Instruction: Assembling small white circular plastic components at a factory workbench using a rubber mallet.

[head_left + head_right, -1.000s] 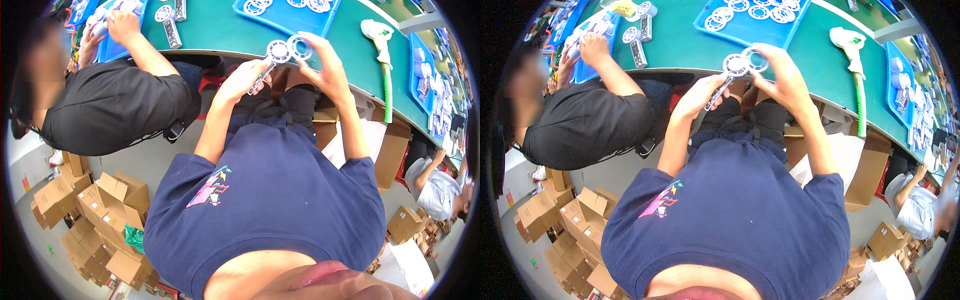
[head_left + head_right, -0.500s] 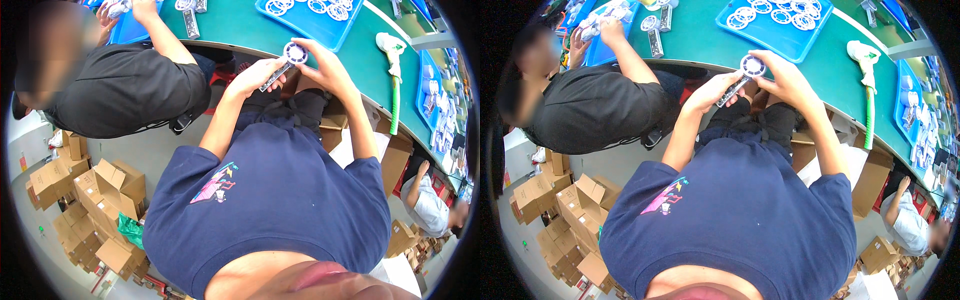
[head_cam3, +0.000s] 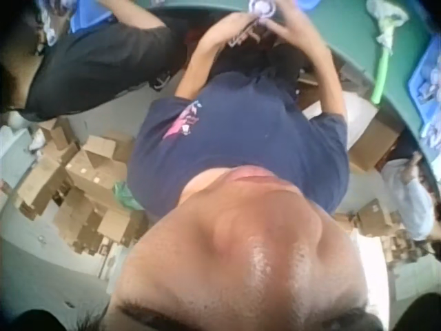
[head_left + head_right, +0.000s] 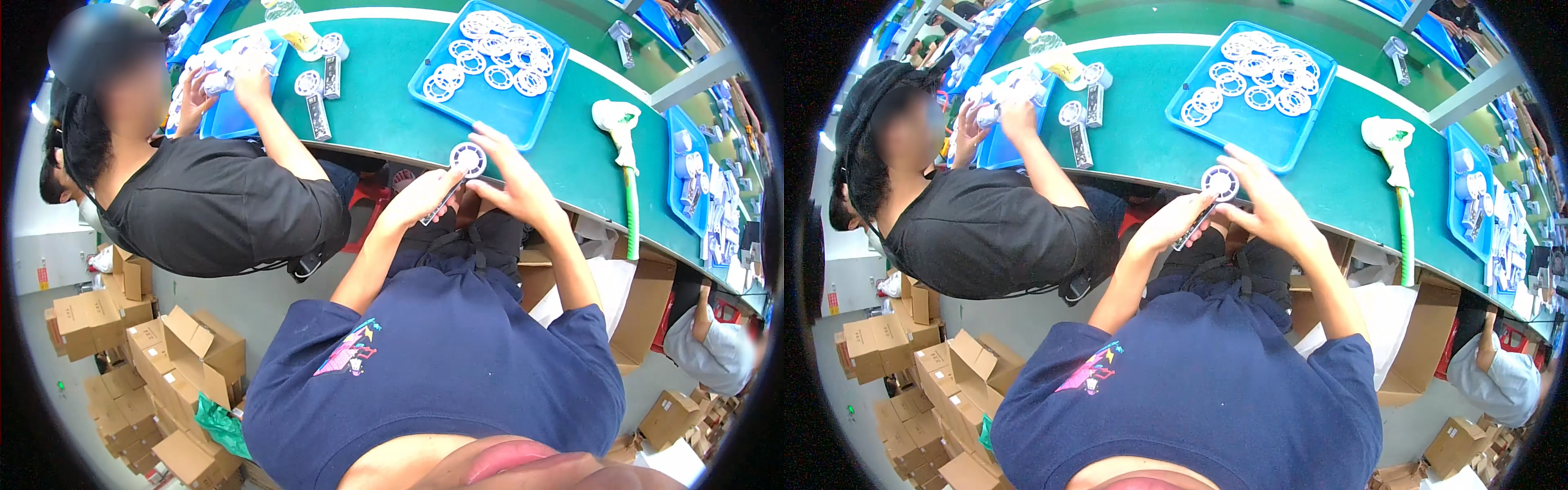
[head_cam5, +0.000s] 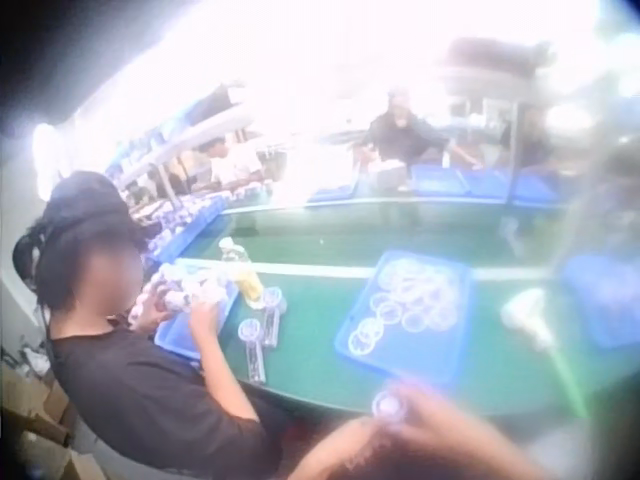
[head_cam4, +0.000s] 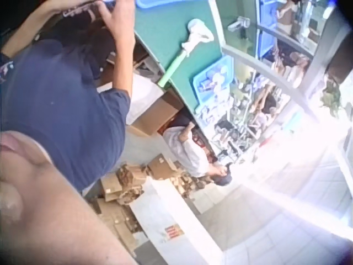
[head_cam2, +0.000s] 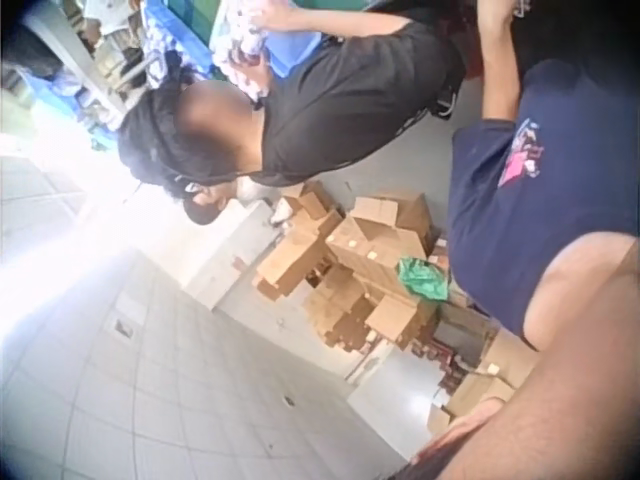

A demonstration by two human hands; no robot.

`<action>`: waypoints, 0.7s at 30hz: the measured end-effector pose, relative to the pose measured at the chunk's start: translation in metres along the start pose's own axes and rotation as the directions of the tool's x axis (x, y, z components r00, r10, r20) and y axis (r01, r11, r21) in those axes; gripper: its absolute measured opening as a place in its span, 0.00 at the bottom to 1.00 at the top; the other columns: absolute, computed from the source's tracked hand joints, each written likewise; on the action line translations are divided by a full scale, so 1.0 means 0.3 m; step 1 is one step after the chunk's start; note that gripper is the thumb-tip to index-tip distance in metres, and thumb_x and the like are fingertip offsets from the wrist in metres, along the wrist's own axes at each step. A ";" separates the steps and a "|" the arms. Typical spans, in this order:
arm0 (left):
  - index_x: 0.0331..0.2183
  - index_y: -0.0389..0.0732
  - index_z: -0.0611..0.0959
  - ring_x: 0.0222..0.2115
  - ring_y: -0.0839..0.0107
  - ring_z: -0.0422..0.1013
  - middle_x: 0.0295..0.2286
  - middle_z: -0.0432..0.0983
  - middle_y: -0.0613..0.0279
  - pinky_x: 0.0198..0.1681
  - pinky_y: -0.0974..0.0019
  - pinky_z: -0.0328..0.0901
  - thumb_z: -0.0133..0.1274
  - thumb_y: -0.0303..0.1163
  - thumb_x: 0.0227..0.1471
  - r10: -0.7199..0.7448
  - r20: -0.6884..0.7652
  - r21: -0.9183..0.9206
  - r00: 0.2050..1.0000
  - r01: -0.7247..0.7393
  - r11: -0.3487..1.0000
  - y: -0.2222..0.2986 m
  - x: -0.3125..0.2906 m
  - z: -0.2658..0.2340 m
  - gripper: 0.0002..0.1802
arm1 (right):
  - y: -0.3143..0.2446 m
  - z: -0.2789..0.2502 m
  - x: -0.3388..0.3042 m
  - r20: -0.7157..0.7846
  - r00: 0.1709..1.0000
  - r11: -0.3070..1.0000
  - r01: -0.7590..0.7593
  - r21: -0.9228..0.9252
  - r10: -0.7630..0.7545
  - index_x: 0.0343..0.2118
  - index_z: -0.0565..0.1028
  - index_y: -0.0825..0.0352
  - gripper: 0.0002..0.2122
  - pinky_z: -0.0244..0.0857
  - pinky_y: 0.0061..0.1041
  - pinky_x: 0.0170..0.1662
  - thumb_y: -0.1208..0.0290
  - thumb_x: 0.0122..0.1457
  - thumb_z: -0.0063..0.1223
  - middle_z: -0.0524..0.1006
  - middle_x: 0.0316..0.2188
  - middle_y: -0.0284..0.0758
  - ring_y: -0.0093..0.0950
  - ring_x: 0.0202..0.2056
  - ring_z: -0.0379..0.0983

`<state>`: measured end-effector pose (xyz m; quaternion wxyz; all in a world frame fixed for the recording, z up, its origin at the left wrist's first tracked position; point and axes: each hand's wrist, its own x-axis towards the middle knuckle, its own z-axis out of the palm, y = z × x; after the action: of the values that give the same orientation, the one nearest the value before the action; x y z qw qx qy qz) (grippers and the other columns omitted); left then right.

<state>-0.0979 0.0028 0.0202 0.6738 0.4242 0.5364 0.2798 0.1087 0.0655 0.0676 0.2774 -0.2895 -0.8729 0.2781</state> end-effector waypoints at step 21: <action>0.27 0.40 0.71 0.11 0.82 0.61 0.16 0.65 0.71 0.13 0.76 0.57 0.41 0.57 0.61 0.046 -0.017 -0.023 0.999 -0.046 0.999 -0.038 0.008 0.030 0.28 | 0.048 -0.137 -0.266 -0.373 0.656 0.755 -0.566 0.332 0.656 0.43 0.73 0.70 0.23 0.64 0.24 0.31 0.49 0.64 0.47 0.75 0.27 0.32 0.22 0.28 0.70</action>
<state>-0.0895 -0.0033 0.0096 0.6677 0.4260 0.5288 0.3050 0.1944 0.0360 0.0609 0.3946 -0.5977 -0.5995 0.3573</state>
